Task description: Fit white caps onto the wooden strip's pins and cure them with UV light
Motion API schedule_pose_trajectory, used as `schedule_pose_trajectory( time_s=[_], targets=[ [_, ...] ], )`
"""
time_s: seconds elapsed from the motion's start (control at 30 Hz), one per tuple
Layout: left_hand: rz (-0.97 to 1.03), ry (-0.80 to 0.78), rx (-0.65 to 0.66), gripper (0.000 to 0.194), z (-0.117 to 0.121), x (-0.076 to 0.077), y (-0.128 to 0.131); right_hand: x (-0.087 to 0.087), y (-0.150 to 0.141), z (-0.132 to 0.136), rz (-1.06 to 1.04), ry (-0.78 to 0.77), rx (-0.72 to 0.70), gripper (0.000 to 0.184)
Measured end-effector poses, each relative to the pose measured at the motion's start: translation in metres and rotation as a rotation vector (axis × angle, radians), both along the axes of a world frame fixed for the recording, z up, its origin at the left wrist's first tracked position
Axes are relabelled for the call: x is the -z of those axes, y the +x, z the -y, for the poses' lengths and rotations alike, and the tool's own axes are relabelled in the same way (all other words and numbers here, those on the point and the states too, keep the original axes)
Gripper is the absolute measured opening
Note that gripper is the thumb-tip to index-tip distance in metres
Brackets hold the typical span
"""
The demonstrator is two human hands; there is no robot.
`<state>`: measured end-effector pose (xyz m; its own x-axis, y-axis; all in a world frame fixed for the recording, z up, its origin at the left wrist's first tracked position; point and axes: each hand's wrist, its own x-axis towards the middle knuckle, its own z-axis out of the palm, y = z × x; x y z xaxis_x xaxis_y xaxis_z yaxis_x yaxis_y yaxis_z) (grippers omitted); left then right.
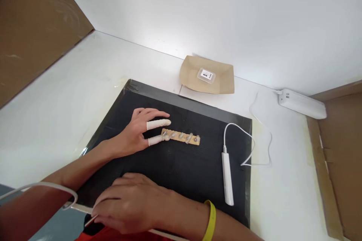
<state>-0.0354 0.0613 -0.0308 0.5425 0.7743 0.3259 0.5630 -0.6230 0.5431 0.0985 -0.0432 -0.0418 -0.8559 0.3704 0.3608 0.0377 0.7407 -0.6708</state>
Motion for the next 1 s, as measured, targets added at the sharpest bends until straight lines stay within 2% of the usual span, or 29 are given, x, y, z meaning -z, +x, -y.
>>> schedule_pose_trajectory(
  time_s=[0.17, 0.43, 0.67, 0.87, 1.0],
  targets=[
    [0.007, 0.074, 0.066, 0.029, 0.0, -0.002, 0.0, 0.0, -0.001, 0.0, 0.022, -0.008, -0.002, 0.021],
    [0.056, 0.176, 0.054, 0.017, 0.003, -0.005, 0.002, 0.0, 0.001, 0.0, -0.023, -0.007, 0.017, 0.027],
    [0.097, 0.161, 0.052, 0.018, 0.008, -0.018, 0.004, 0.001, 0.0, 0.002, -0.026, -0.011, 0.033, 0.027],
    [0.166, 0.141, 0.103, 0.038, 0.008, -0.015, 0.0, 0.002, -0.001, 0.002, 0.001, 0.005, 0.011, 0.026],
    [0.196, 0.174, 0.036, 0.028, 0.003, -0.013, -0.003, 0.004, -0.002, 0.002, 0.023, -0.002, 0.012, 0.024]
  ],
)
